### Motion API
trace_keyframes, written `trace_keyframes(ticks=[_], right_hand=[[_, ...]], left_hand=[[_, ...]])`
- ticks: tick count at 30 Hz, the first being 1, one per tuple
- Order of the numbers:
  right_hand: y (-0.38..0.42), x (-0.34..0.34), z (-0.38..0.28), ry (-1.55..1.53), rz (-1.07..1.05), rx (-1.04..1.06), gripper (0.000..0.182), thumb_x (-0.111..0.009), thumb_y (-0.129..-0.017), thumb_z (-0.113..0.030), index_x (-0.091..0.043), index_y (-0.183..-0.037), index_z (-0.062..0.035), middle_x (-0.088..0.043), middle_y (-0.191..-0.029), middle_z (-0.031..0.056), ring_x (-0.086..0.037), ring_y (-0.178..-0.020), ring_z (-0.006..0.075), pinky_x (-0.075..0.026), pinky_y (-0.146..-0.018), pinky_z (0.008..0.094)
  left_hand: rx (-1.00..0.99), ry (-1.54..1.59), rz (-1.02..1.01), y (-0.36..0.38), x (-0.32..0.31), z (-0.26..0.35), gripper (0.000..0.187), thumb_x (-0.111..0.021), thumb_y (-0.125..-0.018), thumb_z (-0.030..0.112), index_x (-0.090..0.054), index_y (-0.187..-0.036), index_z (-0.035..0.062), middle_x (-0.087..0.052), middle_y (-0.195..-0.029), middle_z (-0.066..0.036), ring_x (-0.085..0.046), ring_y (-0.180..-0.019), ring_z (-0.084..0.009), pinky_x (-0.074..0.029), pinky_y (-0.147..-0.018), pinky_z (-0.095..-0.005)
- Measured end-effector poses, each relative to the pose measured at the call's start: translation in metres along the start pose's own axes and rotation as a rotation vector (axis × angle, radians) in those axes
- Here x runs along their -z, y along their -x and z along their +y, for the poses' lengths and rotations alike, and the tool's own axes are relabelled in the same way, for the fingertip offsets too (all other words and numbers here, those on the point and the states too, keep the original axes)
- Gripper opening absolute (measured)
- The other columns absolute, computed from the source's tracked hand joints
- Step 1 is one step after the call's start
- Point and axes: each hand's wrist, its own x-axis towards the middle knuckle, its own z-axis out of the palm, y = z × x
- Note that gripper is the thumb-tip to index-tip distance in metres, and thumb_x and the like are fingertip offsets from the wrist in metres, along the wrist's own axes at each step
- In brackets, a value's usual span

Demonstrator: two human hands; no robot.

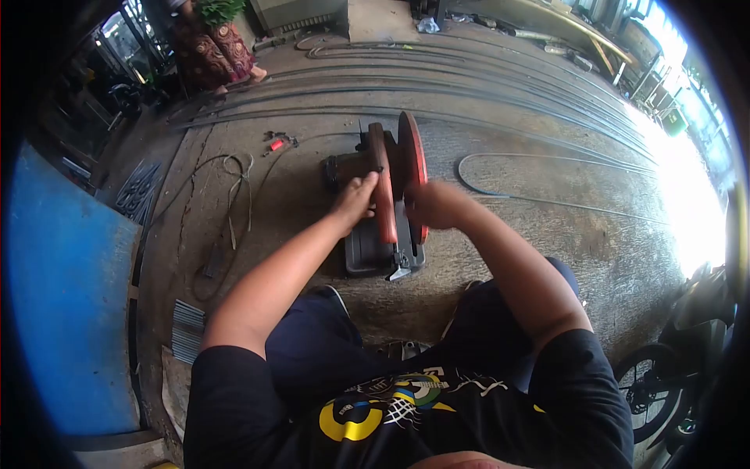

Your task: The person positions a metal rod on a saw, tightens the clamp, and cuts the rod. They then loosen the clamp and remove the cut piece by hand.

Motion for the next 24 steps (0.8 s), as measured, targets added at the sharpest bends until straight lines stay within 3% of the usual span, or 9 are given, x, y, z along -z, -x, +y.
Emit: trace_keyframes(ticks=[1, 5, 7, 9, 12, 15, 17, 19, 24], right_hand=[[-0.006, 0.001, 0.008, 0.003, 0.113, -0.063, 0.039, -0.061, -0.083, -0.035, -0.06, -0.104, -0.0032, -0.065, -0.098, 0.02, -0.063, -0.093, 0.0362, -0.051, -0.081, 0.0446], [-0.012, -0.017, 0.045, 0.098, 0.403, -0.247, 0.051, -0.06, -0.084, -0.039, -0.049, -0.119, -0.0029, -0.053, -0.119, 0.0251, -0.054, -0.11, 0.0422, -0.049, -0.087, 0.0451], [-0.011, -0.018, 0.043, 0.05, 0.228, -0.322, 0.062, -0.06, -0.085, -0.037, -0.039, -0.128, 0.0014, -0.045, -0.126, 0.0285, -0.047, -0.116, 0.0465, -0.045, -0.095, 0.0458], [-0.024, -0.038, 0.056, -0.02, 0.096, -0.193, 0.065, -0.057, -0.088, -0.033, -0.032, -0.133, 0.0064, -0.043, -0.125, 0.0323, -0.046, -0.117, 0.0479, -0.044, -0.097, 0.0463], [-0.046, -0.07, 0.061, -0.146, 0.155, -0.184, 0.064, -0.053, -0.091, -0.027, -0.024, -0.135, 0.0087, -0.043, -0.121, 0.0371, -0.048, -0.114, 0.0499, -0.045, -0.096, 0.0476], [-0.104, -0.118, 0.105, 0.147, 0.326, -0.207, 0.051, -0.051, -0.092, -0.022, -0.034, -0.128, 0.0108, -0.045, -0.116, 0.0387, -0.051, -0.11, 0.0511, -0.048, -0.091, 0.0483], [-0.113, -0.078, 0.094, 0.052, 0.358, -0.197, 0.044, -0.05, -0.091, -0.023, -0.045, -0.117, 0.0128, -0.048, -0.113, 0.0364, -0.056, -0.104, 0.0496, -0.05, -0.088, 0.0474], [-0.117, -0.024, 0.07, 0.481, 0.174, -0.076, 0.041, -0.048, -0.092, -0.024, -0.052, -0.11, 0.0129, -0.05, -0.11, 0.034, -0.057, -0.103, 0.0474, -0.052, -0.085, 0.0462], [-0.179, 0.03, 0.073, -0.072, 0.648, -0.355, 0.044, -0.047, -0.088, -0.031, -0.056, -0.111, 0.0051, -0.054, -0.115, 0.0321, -0.058, -0.108, 0.0417, -0.048, -0.093, 0.0437]], left_hand=[[0.033, 0.161, -0.034, 0.008, -0.015, 0.001, 0.055, -0.049, -0.09, 0.06, -0.052, -0.101, 0.0057, -0.058, -0.088, -0.005, -0.059, -0.074, -0.0132, -0.051, -0.056, -0.0311], [0.049, 0.225, -0.007, -0.001, -0.04, -0.012, 0.049, -0.063, -0.086, 0.048, -0.054, -0.102, 0.0023, -0.059, -0.079, -0.007, -0.06, -0.066, -0.0151, -0.052, -0.055, -0.0303], [0.043, 0.19, 0.008, -0.004, -0.042, -0.016, 0.046, -0.067, -0.084, 0.041, -0.057, -0.1, 0.0001, -0.06, -0.075, -0.007, -0.06, -0.061, -0.0161, -0.052, -0.055, -0.0297], [0.102, 0.205, 0.048, -0.004, -0.046, -0.013, 0.031, -0.067, -0.081, 0.027, -0.06, -0.084, -0.003, -0.058, -0.066, -0.006, -0.059, -0.053, -0.018, -0.052, -0.052, -0.0296], [0.093, 0.136, 0.135, -0.003, -0.049, 0.0, 0.026, -0.064, -0.079, 0.022, -0.06, -0.072, -0.0029, -0.057, -0.063, -0.006, -0.058, -0.051, -0.0182, -0.052, -0.051, -0.0309], [0.112, 0.085, 0.129, -0.012, -0.042, 0.026, 0.026, -0.063, -0.078, 0.023, -0.061, -0.076, -0.0027, -0.058, -0.066, -0.008, -0.059, -0.055, -0.0203, -0.053, -0.051, -0.0339], [0.109, 0.03, 0.084, -0.029, -0.032, 0.049, 0.032, -0.063, -0.081, 0.027, -0.061, -0.094, -0.0017, -0.062, -0.079, -0.012, -0.063, -0.065, -0.0226, -0.053, -0.058, -0.0383], [0.045, 0.053, 0.061, -0.057, -0.022, 0.07, 0.033, -0.064, -0.08, 0.028, -0.059, -0.097, -0.0001, -0.062, -0.083, -0.011, -0.063, -0.068, -0.0214, -0.053, -0.061, -0.0389], [0.077, 0.125, -0.154, -0.124, 0.011, 0.128, 0.035, -0.065, -0.079, 0.028, -0.05, -0.099, 0.0026, -0.053, -0.079, -0.009, -0.061, -0.068, -0.0221, -0.055, -0.059, -0.0392]])
